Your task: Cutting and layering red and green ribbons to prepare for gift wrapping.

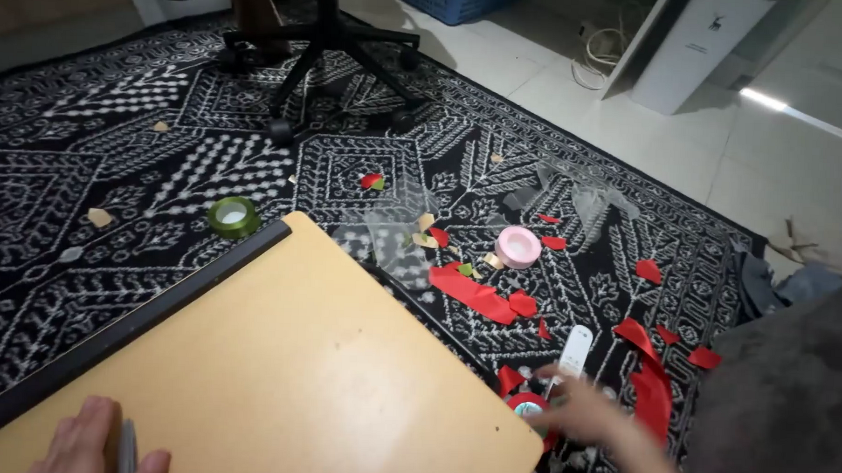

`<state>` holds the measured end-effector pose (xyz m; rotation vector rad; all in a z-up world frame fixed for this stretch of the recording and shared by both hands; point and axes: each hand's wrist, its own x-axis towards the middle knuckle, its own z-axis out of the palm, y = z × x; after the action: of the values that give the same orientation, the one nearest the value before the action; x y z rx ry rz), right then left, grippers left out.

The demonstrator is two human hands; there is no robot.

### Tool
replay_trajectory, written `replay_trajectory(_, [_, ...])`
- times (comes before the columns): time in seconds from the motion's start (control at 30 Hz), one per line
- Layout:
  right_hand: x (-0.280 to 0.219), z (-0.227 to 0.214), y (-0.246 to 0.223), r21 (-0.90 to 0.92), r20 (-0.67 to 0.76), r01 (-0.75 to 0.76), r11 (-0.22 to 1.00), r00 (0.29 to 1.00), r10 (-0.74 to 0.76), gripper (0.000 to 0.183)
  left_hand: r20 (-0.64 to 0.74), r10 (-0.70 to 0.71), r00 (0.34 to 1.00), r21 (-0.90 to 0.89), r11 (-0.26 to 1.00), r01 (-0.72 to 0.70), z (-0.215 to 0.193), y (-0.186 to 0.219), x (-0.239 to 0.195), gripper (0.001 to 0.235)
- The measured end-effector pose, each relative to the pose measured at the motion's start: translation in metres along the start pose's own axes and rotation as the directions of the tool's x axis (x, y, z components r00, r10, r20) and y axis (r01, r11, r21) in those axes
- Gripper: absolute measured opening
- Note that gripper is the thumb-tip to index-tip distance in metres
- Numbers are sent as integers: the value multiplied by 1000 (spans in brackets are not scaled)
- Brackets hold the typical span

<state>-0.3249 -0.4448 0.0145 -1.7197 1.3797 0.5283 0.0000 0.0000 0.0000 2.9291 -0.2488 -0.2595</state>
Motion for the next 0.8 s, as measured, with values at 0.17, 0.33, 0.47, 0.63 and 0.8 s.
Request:
replay_trajectory(0.17, [65, 90, 23, -520, -135, 10, 854, 986, -93, 55, -519, 348, 781, -97, 884, -458, 7, 16, -30, 83])
replay_trajectory(0.33, [56, 67, 20, -466, -285, 123, 876, 917, -280, 53, -484, 416, 770, -153, 826, -543, -30, 68, -54, 69])
replay_trajectory(0.47, [-66, -6, -46, -60, -423, 16, 998, 905, -40, 64, -372, 383, 846, -192, 860, -473, -33, 87, -49, 72])
replay_trajectory(0.63, [-231, -25, -146, 298, -503, 344, 890, 849, -159, 62, -472, 395, 788, -180, 832, -525, -55, 91, -65, 70])
replay_trajectory(0.8, [-260, -5, -188, -171, 204, 633, 755, 772, -601, 94, -357, 472, 806, -722, 407, -559, -128, 82, -147, 62])
